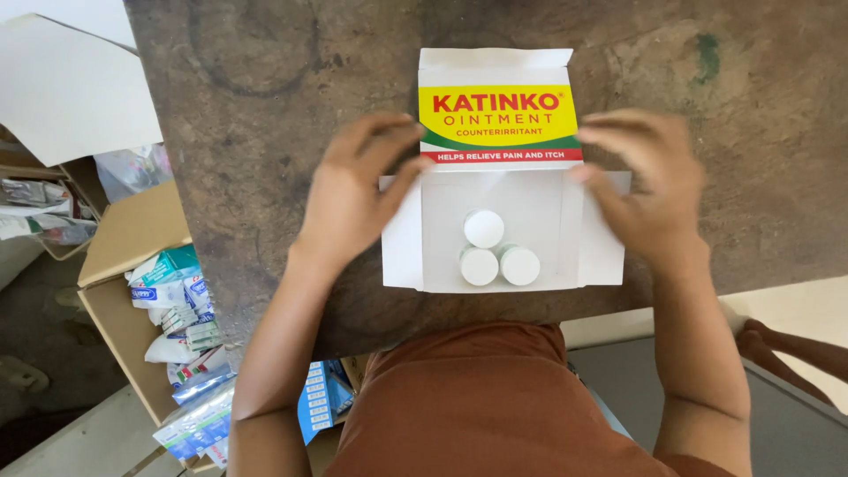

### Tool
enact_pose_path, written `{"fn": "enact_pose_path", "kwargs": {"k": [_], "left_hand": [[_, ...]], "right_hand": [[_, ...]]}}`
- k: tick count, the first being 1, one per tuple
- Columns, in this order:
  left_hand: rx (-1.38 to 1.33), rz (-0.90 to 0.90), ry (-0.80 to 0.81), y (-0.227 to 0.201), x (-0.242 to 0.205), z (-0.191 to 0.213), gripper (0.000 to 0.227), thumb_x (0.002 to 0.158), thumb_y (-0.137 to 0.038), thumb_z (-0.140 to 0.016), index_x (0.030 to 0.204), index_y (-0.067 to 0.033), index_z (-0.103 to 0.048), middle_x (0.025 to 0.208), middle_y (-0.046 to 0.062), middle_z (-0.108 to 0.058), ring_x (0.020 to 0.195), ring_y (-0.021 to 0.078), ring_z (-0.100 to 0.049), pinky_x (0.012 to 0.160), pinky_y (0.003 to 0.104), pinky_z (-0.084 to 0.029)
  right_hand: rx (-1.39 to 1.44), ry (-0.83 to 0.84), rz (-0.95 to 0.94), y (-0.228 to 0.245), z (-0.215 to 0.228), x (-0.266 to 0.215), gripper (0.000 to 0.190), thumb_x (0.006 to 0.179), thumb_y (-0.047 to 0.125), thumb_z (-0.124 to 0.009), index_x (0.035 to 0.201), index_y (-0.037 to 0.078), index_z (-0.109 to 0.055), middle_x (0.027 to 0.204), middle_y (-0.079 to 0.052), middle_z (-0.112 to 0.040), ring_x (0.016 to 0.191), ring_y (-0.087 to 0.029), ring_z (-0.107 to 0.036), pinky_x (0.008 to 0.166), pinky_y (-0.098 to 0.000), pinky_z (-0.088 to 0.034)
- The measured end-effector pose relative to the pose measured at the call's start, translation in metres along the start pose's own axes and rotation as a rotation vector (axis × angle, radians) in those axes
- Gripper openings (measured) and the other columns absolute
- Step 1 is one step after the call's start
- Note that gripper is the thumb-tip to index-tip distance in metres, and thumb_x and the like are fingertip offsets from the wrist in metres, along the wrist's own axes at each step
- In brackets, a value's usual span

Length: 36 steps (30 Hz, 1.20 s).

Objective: The person stacks insulin syringe boxes and other medical supply boxes on a table, opens several boxes to check contents, then wraps the items in a sheet of paper and secures the bundle with a rubber band.

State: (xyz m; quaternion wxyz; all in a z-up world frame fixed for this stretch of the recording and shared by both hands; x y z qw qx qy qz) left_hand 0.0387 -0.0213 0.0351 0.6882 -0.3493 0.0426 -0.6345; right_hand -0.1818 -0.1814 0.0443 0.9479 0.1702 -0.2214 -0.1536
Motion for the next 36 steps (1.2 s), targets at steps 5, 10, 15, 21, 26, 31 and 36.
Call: {"fn": "enact_pose_path", "kwargs": {"k": [5,10,15,21,26,31,36], "left_hand": [[-0.540,0.664,-0.009,0.073,-0.011,-0.024,0.029,0.108,-0.023,-0.067,0.116,0.0028,-0.074,0.107,0.013,-0.077,0.096,0.0233,-0.076,0.084,0.035,-0.062],[-1.295,0.800,0.103,0.109,-0.007,-0.082,0.027,0.102,-0.014,-0.066,0.120,0.0058,-0.070,0.110,0.016,-0.076,0.095,0.0218,-0.075,0.086,0.035,-0.063],[-1.694,0.750,0.097,0.114,-0.017,-0.088,0.031,0.095,-0.001,-0.069,0.124,0.0075,-0.065,0.114,0.018,-0.074,0.097,0.0217,-0.076,0.084,0.036,-0.065],[-1.861,0.771,0.060,0.124,-0.030,-0.103,0.026,0.097,0.005,-0.070,0.121,0.0135,-0.069,0.107,0.023,-0.075,0.085,0.0212,-0.075,0.071,0.028,-0.062],[-1.923,0.694,0.052,0.126,-0.036,-0.106,0.022,0.096,0.011,-0.070,0.118,0.0129,-0.070,0.103,0.024,-0.075,0.079,0.0206,-0.075,0.065,0.026,-0.060],[-1.961,0.679,0.073,0.107,-0.022,-0.090,0.025,0.096,0.006,-0.066,0.119,0.0159,-0.067,0.107,0.025,-0.075,0.089,0.0235,-0.076,0.077,0.028,-0.063],[-1.981,0.690,0.081,0.110,-0.020,-0.096,0.034,0.100,-0.005,-0.065,0.123,0.0193,-0.063,0.109,0.026,-0.075,0.091,0.0224,-0.076,0.076,0.026,-0.061]], "right_hand": [[0.618,-0.137,-0.743,-0.085,-0.003,-0.016,0.032,0.112,0.034,-0.058,0.112,0.006,-0.074,0.094,-0.007,-0.074,0.078,-0.016,-0.069,0.071,-0.0271,-0.055],[0.953,-0.095,-0.788,-0.096,-0.070,-0.012,0.022,0.104,0.009,-0.064,0.123,-0.001,-0.070,0.112,-0.013,-0.074,0.095,-0.019,-0.071,0.084,-0.0321,-0.059],[1.585,-0.363,-0.406,-0.079,-0.093,-0.012,0.037,0.102,-0.003,-0.066,0.138,0.004,-0.059,0.111,-0.016,-0.076,0.108,-0.021,-0.073,0.098,-0.0344,-0.060],[1.786,-0.190,-0.676,-0.110,-0.122,-0.032,0.027,0.099,0.002,-0.068,0.125,-0.002,-0.064,0.118,-0.014,-0.076,0.107,-0.024,-0.074,0.095,-0.0378,-0.061],[1.783,-0.086,-0.569,-0.115,-0.129,-0.045,0.019,0.102,0.013,-0.080,0.118,0.005,-0.072,0.112,-0.008,-0.076,0.075,-0.007,-0.064,0.065,-0.0184,-0.052],[1.724,-0.108,-0.573,-0.109,-0.123,-0.039,0.019,0.101,0.020,-0.079,0.116,0.009,-0.073,0.109,-0.003,-0.075,0.070,-0.004,-0.054,0.064,-0.0174,-0.045],[1.732,-0.093,-0.650,-0.119,-0.129,-0.042,0.022,0.096,0.024,-0.078,0.113,0.010,-0.074,0.104,-0.001,-0.076,0.064,-0.002,-0.050,0.057,-0.0160,-0.041]]}}
Point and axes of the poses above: each hand's wrist, its own x-axis towards the middle knuckle, its own z-axis out of the back of the hand, y = z × x, the point moved 6 cm from there along x, towards the middle knuckle
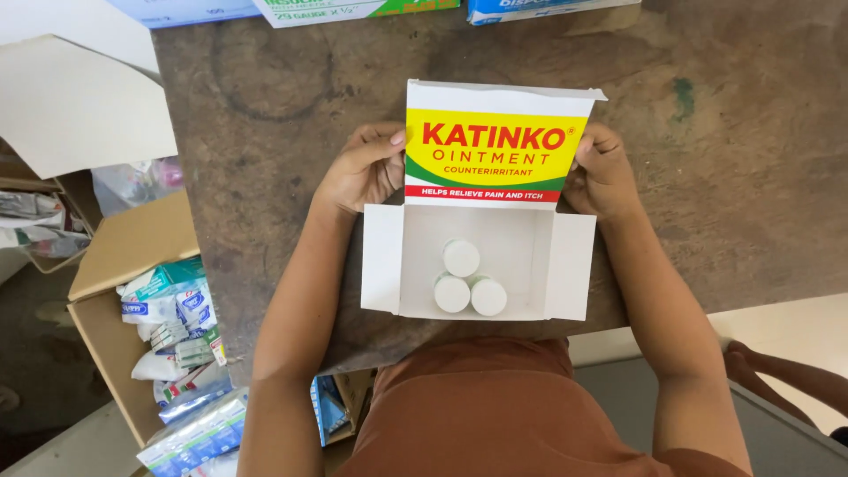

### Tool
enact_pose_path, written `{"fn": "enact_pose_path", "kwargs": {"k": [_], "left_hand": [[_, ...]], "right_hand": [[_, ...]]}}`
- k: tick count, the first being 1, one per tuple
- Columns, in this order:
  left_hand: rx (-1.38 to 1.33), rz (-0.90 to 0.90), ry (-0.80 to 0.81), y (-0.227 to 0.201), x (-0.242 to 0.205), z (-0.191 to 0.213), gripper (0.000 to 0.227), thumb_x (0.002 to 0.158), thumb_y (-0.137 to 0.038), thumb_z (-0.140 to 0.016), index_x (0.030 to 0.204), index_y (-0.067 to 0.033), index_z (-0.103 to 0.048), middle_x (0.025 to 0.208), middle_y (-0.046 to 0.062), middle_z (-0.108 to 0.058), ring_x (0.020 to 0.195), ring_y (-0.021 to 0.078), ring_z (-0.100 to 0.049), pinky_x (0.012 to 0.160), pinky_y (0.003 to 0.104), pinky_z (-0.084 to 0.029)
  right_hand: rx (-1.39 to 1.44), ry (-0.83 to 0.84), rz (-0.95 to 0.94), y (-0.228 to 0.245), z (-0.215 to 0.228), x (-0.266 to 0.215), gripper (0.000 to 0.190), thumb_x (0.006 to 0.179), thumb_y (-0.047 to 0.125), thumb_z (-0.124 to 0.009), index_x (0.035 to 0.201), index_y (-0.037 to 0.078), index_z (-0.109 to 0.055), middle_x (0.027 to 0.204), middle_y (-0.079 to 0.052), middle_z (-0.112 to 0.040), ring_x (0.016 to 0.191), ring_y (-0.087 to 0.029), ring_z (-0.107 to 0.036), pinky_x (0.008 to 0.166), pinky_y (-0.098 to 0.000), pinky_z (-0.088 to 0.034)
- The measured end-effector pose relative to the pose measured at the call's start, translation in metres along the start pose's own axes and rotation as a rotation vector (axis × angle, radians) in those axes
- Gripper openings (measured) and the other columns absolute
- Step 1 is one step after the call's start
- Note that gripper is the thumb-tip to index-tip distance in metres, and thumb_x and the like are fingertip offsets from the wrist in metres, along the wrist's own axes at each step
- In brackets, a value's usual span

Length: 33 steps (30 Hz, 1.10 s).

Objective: The person stacks insulin syringe boxes and other medical supply boxes on a table, opens several boxes to check contents, then wraps the items in a sheet of paper and secures the bundle with a rubber band.

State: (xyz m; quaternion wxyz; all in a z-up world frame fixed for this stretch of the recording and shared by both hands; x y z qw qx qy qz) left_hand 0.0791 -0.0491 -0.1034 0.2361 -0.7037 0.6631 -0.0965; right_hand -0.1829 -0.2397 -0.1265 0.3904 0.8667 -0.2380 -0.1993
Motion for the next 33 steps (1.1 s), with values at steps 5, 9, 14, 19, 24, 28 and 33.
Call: {"fn": "enact_pose_path", "kwargs": {"k": [5,9,14,19,24,28,33], "left_hand": [[-0.002,0.009,0.008,0.008,-0.001,0.015,0.038,0.108,-0.018,-0.069,0.125,0.0156,-0.065,0.109,0.020,-0.075,0.086,0.0159,-0.072,0.076,0.024,-0.059],[0.062,-0.022,-0.009,0.001,0.002,0.001,0.046,0.106,-0.032,-0.065,0.122,0.0109,-0.066,0.111,0.019,-0.075,0.092,0.0197,-0.072,0.082,0.031,-0.060],[0.071,-0.086,0.027,-0.007,0.006,-0.011,0.064,0.105,-0.052,-0.056,0.130,0.0068,-0.065,0.127,0.019,-0.070,0.116,0.0274,-0.066,0.107,0.041,-0.053],[0.088,-0.099,0.024,-0.013,0.005,-0.018,0.072,0.103,-0.057,-0.053,0.142,0.0041,-0.058,0.137,0.020,-0.065,0.120,0.0289,-0.064,0.108,0.042,-0.051],[0.099,-0.130,0.087,-0.025,0.001,-0.023,0.080,0.103,-0.063,-0.049,0.150,0.0014,-0.052,0.145,0.018,-0.060,0.126,0.0285,-0.061,0.110,0.042,-0.050],[0.107,-0.224,0.117,-0.043,0.004,-0.027,0.080,0.104,-0.062,-0.048,0.155,-0.0006,-0.050,0.153,0.017,-0.056,0.134,0.0292,-0.057,0.117,0.044,-0.047],[0.093,-0.263,0.117,-0.046,-0.001,-0.029,0.080,0.103,-0.062,-0.047,0.156,-0.0019,-0.047,0.160,0.019,-0.050,0.142,0.0309,-0.054,0.124,0.046,-0.044]], "right_hand": [[0.030,0.084,0.032,0.004,-0.008,-0.001,0.018,0.106,0.026,-0.075,0.100,0.010,-0.068,0.076,0.004,-0.059,0.064,-0.004,-0.047,0.062,-0.0205,-0.038],[0.017,0.069,0.019,0.006,-0.009,0.001,0.016,0.103,0.024,-0.074,0.100,0.010,-0.067,0.072,0.007,-0.050,0.060,-0.002,-0.038,0.055,-0.0182,-0.033],[0.083,0.080,-0.021,0.007,-0.011,0.001,0.017,0.107,0.024,-0.071,0.097,0.011,-0.065,0.071,0.008,-0.047,0.058,-0.002,-0.032,0.051,-0.0173,-0.030],[0.069,0.105,0.041,0.016,-0.028,-0.001,0.020,0.110,0.027,-0.068,0.110,0.007,-0.069,0.074,0.006,-0.052,0.059,-0.003,-0.041,0.057,-0.0184,-0.036],[0.058,0.063,0.122,0.026,-0.025,-0.013,0.036,0.106,0.033,-0.064,0.129,0.006,-0.067,0.104,-0.005,-0.067,0.097,-0.015,-0.066,0.085,-0.0281,-0.055],[0.077,0.090,0.170,0.039,-0.016,-0.019,0.041,0.113,0.040,-0.055,0.133,0.007,-0.067,0.110,-0.008,-0.070,0.098,-0.021,-0.067,0.086,-0.0321,-0.054],[0.160,0.089,0.285,0.049,-0.013,-0.044,0.047,0.117,0.048,-0.047,0.129,0.008,-0.069,0.110,-0.008,-0.074,0.096,-0.020,-0.070,0.085,-0.0344,-0.057]]}}
Point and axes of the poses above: each hand's wrist, its own x-axis towards the middle knuckle, its own z-axis out of the back of the hand, y = z × x, the point moved 6 cm from there along x, towards the middle knuckle
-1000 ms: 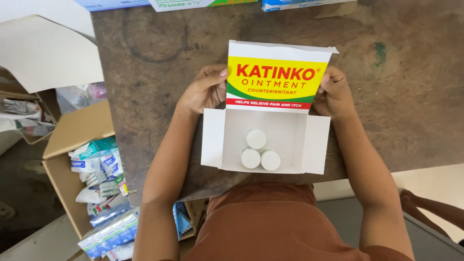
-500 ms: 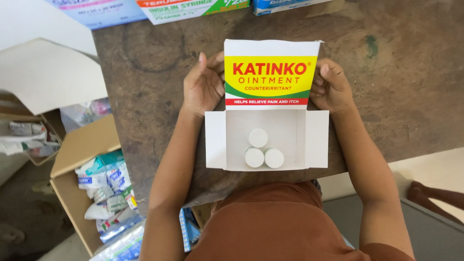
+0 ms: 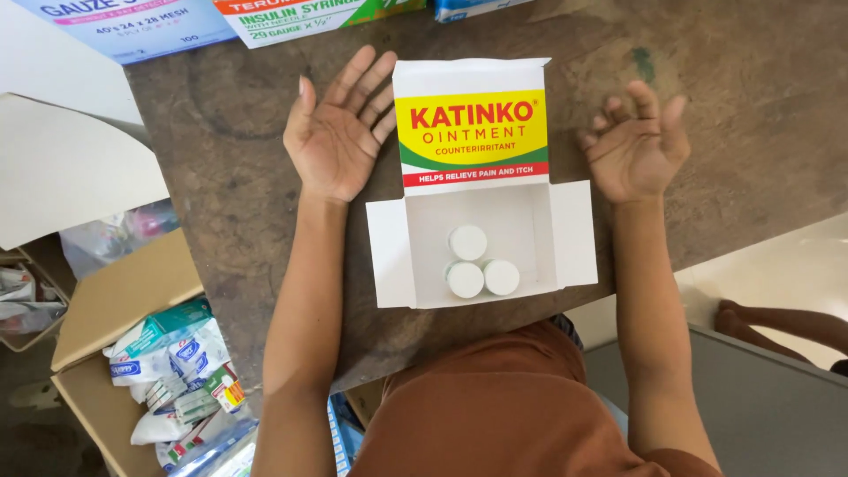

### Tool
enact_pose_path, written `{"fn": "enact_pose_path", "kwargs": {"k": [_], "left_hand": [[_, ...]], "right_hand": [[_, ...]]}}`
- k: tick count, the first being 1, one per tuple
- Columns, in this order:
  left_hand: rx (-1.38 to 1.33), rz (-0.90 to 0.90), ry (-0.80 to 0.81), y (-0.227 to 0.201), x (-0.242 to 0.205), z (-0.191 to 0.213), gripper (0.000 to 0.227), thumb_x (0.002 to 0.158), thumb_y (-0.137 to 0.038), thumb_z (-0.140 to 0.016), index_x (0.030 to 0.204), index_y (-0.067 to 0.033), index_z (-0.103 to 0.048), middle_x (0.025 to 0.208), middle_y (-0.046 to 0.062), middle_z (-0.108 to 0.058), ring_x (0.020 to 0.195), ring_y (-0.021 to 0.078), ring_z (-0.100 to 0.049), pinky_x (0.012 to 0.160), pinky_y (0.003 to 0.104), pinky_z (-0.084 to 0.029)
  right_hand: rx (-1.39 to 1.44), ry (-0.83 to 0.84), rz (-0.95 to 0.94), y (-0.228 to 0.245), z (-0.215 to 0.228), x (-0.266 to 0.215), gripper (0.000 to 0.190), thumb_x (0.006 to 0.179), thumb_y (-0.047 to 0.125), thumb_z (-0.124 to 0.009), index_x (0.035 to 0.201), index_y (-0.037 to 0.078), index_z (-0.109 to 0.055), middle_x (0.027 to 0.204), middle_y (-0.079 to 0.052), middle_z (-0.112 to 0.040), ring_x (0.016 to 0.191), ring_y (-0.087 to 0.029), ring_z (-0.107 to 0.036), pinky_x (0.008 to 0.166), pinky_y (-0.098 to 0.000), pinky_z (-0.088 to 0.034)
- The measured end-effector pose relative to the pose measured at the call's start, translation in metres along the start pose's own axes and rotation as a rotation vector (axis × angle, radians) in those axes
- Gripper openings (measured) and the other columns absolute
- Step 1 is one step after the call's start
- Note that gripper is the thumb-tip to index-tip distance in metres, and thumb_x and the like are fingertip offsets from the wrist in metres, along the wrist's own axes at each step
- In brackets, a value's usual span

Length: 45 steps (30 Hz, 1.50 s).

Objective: The person stacks insulin syringe boxes and other medical supply boxes on a table, opens several boxes to check contents, then wraps the items in a sheet of paper and secures the bundle with a rubber band.

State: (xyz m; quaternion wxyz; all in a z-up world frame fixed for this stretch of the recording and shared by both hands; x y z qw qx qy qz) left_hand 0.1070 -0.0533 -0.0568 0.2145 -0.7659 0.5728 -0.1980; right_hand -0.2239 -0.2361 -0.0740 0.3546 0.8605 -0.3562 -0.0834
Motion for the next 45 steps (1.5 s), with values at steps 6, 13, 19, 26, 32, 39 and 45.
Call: {"fn": "enact_pose_path", "kwargs": {"k": [6,13,19,26,32,39,45], "left_hand": [[-0.083,-0.009,0.041,0.003,0.005,-0.001,0.079,0.103,-0.060,-0.048,0.156,-0.0017,-0.045,0.160,0.020,-0.049,0.141,0.0321,-0.054,0.123,0.048,-0.043],[0.201,-0.294,-0.109,-0.012,0.001,0.016,0.059,0.107,-0.040,-0.055,0.149,0.0006,-0.050,0.153,0.022,-0.054,0.144,0.0333,-0.053,0.130,0.049,-0.042],[0.413,-0.496,-0.108,-0.029,-0.010,0.000,0.026,0.106,-0.009,-0.062,0.130,0.0010,-0.065,0.133,0.018,-0.067,0.127,0.0287,-0.065,0.116,0.044,-0.053],[1.224,-0.275,0.154,-0.024,-0.041,-0.132,0.018,0.099,0.001,-0.071,0.116,-0.0048,-0.073,0.112,0.010,-0.075,0.095,0.0178,-0.075,0.078,0.031,-0.062],[1.815,0.079,0.523,0.051,-0.077,-0.154,0.038,0.076,-0.012,-0.071,0.113,-0.0066,-0.066,0.111,0.018,-0.063,0.103,0.0404,-0.065,0.076,0.048,-0.057],[1.819,0.423,0.464,0.062,-0.077,-0.131,0.028,0.094,-0.020,-0.066,0.119,-0.0101,-0.063,0.117,0.017,-0.060,0.104,0.0384,-0.063,0.082,0.049,-0.056],[1.754,0.335,0.473,0.064,-0.070,-0.134,0.043,0.082,-0.028,-0.077,0.115,-0.0061,-0.060,0.111,0.021,-0.059,0.103,0.0407,-0.061,0.078,0.050,-0.054]], "right_hand": [[0.001,-0.002,0.248,0.033,-0.032,-0.033,0.045,0.120,0.047,-0.046,0.128,0.010,-0.070,0.114,-0.010,-0.076,0.098,-0.019,-0.073,0.086,-0.0352,-0.059],[-0.609,0.074,0.270,0.023,-0.148,-0.091,0.037,0.096,0.025,-0.071,0.127,0.005,-0.070,0.113,-0.012,-0.073,0.100,-0.021,-0.074,0.087,-0.0346,-0.064],[-1.456,0.069,-0.199,-0.010,-0.204,-0.090,0.036,0.084,0.005,-0.071,0.120,0.009,-0.069,0.129,-0.007,-0.069,0.097,-0.022,-0.076,0.077,-0.0312,-0.062],[-1.634,0.328,-0.265,-0.026,-0.213,-0.081,0.049,0.082,0.007,-0.069,0.131,0.012,-0.063,0.134,-0.011,-0.059,0.110,-0.030,-0.066,0.081,-0.0367,-0.060],[-1.812,0.427,-0.421,-0.035,-0.211,-0.067,0.056,0.083,0.023,-0.074,0.134,0.006,-0.060,0.130,-0.016,-0.061,0.110,-0.037,-0.063,0.085,-0.0440,-0.054],[-1.797,0.642,-0.282,-0.043,-0.212,-0.068,0.054,0.084,0.025,-0.073,0.129,-0.001,-0.061,0.120,-0.018,-0.067,0.109,-0.036,-0.064,0.090,-0.0445,-0.052],[-1.833,0.471,-0.157,-0.013,-0.216,-0.059,0.049,0.084,0.023,-0.078,0.125,0.002,-0.064,0.111,-0.017,-0.072,0.098,-0.030,-0.072,0.080,-0.0390,-0.059]]}}
Point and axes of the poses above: each hand's wrist, its own x-axis towards the middle knuckle, its own z-axis out of the back of the hand, y = z × x, the point moved 6 cm from there along x, towards the middle knuckle
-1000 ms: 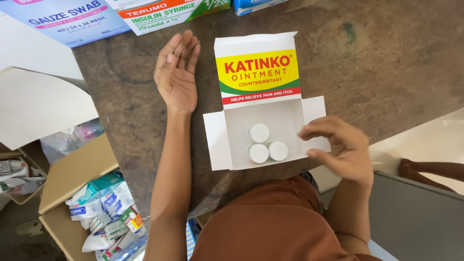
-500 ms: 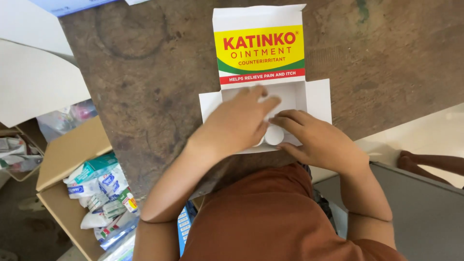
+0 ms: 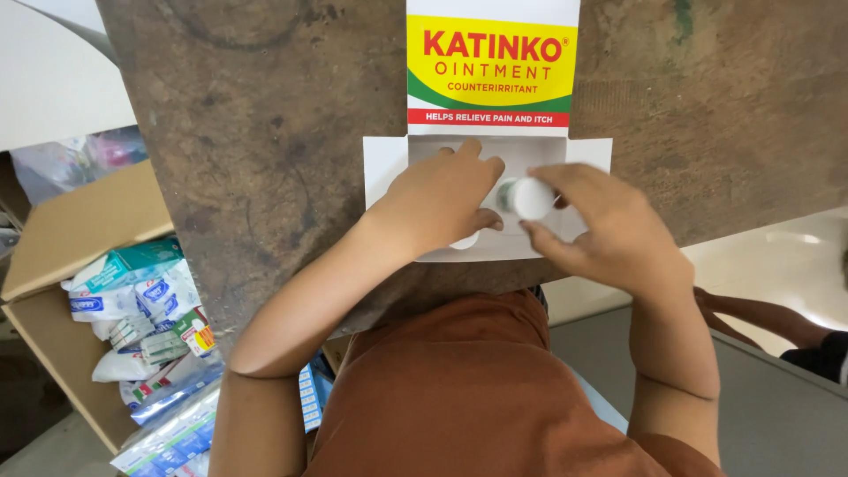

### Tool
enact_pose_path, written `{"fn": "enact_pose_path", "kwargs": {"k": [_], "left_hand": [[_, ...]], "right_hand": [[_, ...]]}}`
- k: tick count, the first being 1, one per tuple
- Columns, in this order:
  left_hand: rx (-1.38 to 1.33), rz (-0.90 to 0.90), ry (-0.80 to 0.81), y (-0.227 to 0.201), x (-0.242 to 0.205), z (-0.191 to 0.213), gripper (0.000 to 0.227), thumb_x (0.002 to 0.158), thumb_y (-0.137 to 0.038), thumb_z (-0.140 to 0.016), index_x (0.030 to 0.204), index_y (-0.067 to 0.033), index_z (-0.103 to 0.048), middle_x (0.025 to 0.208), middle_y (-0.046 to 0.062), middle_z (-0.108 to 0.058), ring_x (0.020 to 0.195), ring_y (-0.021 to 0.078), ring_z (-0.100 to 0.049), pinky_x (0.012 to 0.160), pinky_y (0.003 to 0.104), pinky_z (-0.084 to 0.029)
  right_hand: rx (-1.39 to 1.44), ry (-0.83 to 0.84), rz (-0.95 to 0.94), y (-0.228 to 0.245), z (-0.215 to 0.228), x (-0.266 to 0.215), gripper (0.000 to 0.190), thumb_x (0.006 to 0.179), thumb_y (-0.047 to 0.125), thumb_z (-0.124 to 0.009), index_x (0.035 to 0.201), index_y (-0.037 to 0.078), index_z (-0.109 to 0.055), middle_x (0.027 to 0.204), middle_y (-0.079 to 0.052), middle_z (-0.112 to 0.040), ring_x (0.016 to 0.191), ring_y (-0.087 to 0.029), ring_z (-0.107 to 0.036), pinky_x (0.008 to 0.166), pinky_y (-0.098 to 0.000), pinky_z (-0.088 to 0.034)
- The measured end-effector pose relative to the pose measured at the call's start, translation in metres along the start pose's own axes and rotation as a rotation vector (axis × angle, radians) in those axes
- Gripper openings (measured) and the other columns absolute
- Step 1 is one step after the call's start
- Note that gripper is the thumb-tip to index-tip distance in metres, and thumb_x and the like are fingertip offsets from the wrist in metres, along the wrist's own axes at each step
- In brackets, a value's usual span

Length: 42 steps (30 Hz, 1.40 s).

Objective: The person stacks insulin syringe boxes and other medical supply boxes on a table, opens several boxes to check contents, then wraps the items in a sheet of paper and secures the bundle with a rubber band.

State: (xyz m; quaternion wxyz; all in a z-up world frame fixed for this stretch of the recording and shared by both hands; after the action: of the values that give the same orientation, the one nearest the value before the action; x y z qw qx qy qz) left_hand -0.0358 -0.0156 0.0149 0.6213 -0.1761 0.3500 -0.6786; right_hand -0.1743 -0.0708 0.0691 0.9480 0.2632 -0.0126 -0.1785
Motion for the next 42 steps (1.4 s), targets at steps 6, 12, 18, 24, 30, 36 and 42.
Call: {"fn": "enact_pose_path", "kwargs": {"k": [6,12,18,24,30,36,42], "left_hand": [[-0.082,-0.070,-0.104,0.006,-0.001,0.002,0.034,0.077,-0.005,-0.073,0.107,0.0014,-0.059,0.104,0.020,-0.063,0.101,0.0393,-0.064,0.080,0.049,-0.054],[0.021,-0.015,-0.281,0.017,-0.016,0.032,0.024,0.078,0.008,-0.062,0.102,0.0035,-0.062,0.096,0.021,-0.068,0.095,0.0400,-0.068,0.072,0.049,-0.055],[0.045,-0.063,-0.272,0.017,-0.016,0.025,0.024,0.073,0.005,-0.066,0.096,0.0004,-0.066,0.096,0.019,-0.070,0.095,0.0384,-0.069,0.073,0.048,-0.056],[0.000,-0.025,-0.253,0.019,-0.019,0.032,0.027,0.073,0.002,-0.070,0.100,-0.0008,-0.068,0.096,0.020,-0.069,0.090,0.0396,-0.069,0.070,0.048,-0.057],[0.087,-0.150,-0.209,0.015,-0.028,0.038,0.025,0.072,0.002,-0.071,0.097,-0.0001,-0.068,0.107,0.016,-0.067,0.110,0.0369,-0.061,0.083,0.044,-0.055],[0.196,-0.141,-0.287,0.016,-0.027,0.042,0.028,0.068,-0.003,-0.075,0.095,-0.0054,-0.071,0.106,0.011,-0.067,0.109,0.0328,-0.059,0.089,0.046,-0.049],[0.182,-0.108,-0.208,0.014,-0.023,0.046,0.007,0.079,-0.003,-0.072,0.081,-0.0096,-0.075,0.092,0.007,-0.071,0.109,0.0286,-0.058,0.097,0.045,-0.042]], "right_hand": [[-0.026,-0.242,-0.024,0.003,0.023,0.011,0.054,0.091,0.015,-0.081,0.140,0.007,-0.060,0.112,-0.014,-0.072,0.101,-0.025,-0.074,0.085,-0.0362,-0.059],[0.099,-0.154,0.030,0.014,0.000,0.032,0.051,0.089,0.013,-0.083,0.134,0.006,-0.060,0.114,-0.015,-0.072,0.098,-0.023,-0.075,0.082,-0.0346,-0.060],[0.080,-0.010,-0.006,0.012,-0.025,0.044,0.043,0.083,0.011,-0.084,0.119,0.000,-0.062,0.107,-0.017,-0.072,0.091,-0.028,-0.075,0.072,-0.0373,-0.059],[0.067,0.013,-0.040,0.027,-0.024,0.045,0.052,0.085,0.016,-0.086,0.126,-0.003,-0.061,0.110,-0.018,-0.069,0.098,-0.033,-0.069,0.083,-0.0423,-0.057],[-0.290,-0.222,0.153,0.044,-0.029,0.020,0.054,0.082,0.019,-0.089,0.130,0.006,-0.067,0.122,-0.010,-0.054,0.112,-0.030,-0.050,0.097,-0.0453,-0.040],[-0.387,-0.152,0.381,0.064,-0.046,0.033,0.045,0.077,0.013,-0.084,0.121,0.019,-0.075,0.115,-0.004,-0.052,0.107,-0.025,-0.052,0.093,-0.0406,-0.042],[-0.217,-0.096,0.346,0.053,-0.048,0.038,0.048,0.068,0.021,-0.085,0.115,0.018,-0.076,0.113,-0.009,-0.053,0.097,-0.030,-0.047,0.086,-0.0427,-0.042]]}}
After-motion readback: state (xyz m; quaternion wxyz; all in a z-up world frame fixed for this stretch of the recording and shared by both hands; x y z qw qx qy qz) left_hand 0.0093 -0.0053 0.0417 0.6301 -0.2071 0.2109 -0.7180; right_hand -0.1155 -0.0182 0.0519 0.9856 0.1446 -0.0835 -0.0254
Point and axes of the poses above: each hand's wrist, its own x-axis towards the middle knuckle, its own z-axis out of the back of the hand, y = z × x, the point moved 6 cm from there along x, towards the middle knuckle
